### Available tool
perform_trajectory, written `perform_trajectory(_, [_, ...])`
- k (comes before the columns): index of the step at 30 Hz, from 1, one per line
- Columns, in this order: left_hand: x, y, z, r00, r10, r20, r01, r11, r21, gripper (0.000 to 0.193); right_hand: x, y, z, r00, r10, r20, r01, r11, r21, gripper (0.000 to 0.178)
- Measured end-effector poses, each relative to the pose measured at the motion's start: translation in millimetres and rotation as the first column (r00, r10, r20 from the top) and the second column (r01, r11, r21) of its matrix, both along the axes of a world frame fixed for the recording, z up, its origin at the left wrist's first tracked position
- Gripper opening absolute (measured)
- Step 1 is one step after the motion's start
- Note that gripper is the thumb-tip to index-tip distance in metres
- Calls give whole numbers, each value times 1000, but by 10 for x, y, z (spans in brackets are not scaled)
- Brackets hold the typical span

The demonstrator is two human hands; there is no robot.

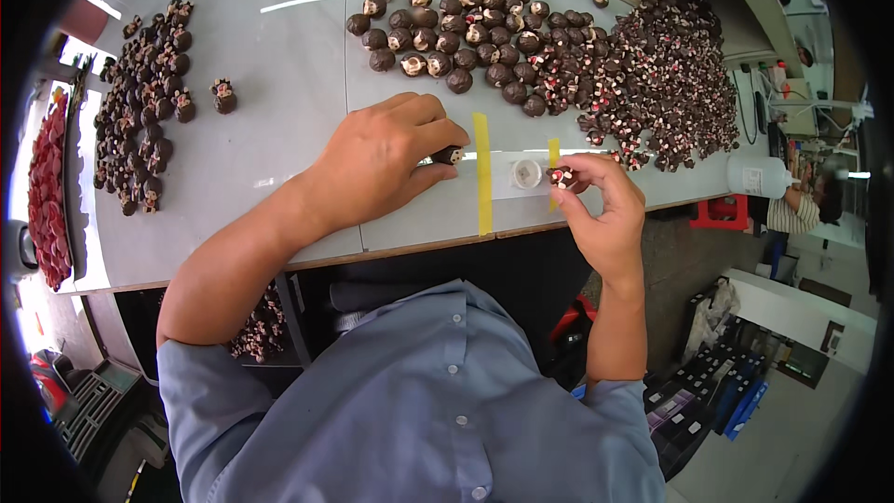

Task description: The person assembles small industrial components by hand, joining plastic components and metal parts together at a factory workstation.

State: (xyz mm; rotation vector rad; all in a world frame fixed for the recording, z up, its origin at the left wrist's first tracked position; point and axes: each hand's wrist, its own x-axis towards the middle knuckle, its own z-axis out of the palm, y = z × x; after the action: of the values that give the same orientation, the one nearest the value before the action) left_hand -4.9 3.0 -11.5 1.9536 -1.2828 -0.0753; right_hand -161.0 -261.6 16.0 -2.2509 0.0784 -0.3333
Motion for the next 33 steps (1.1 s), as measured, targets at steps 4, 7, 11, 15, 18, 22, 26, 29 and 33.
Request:
perform_trajectory(4, [-23, -2, -17, 1000, 6, 22, -5, 1000, -23, 33, 116, -18, 124, 976, 191, 102, -152, 940, -306, 36])
perform_trajectory(7, [-39, 13, -64, 999, 16, 52, -14, 999, -34, 33, 191, -15, 128, 967, 248, 67, -209, 912, -352, 35])
perform_trajectory(11, [-49, 8, -88, 999, 18, 50, -17, 1000, -27, 34, 236, 9, 213, 963, 268, -6, -233, 827, -511, 34])
perform_trajectory(15, [-66, 5, -99, 997, 21, 71, -18, 999, -39, 34, 240, 53, 260, 957, 286, -38, -250, 754, -607, 35])
perform_trajectory(18, [-76, 13, -86, 997, 22, 77, -20, 1000, -24, 30, 255, 82, 280, 952, 301, -52, -262, 720, -642, 33])
perform_trajectory(22, [-67, -11, -105, 996, 7, 84, -6, 1000, -9, 26, 244, 77, 262, 956, 288, -58, -253, 708, -659, 33])
perform_trajectory(26, [-88, 7, -87, 996, 15, 89, -14, 1000, -4, 25, 257, 89, 273, 953, 295, -70, -264, 695, -669, 34])
perform_trajectory(29, [-99, 3, -77, 998, 11, 65, -9, 999, -34, 35, 261, 91, 287, 951, 301, -72, -269, 690, -672, 35])
perform_trajectory(33, [-100, -5, -68, 999, -20, -48, 17, 998, -55, 35, 259, 113, 321, 955, 290, -64, -257, 698, -669, 35])
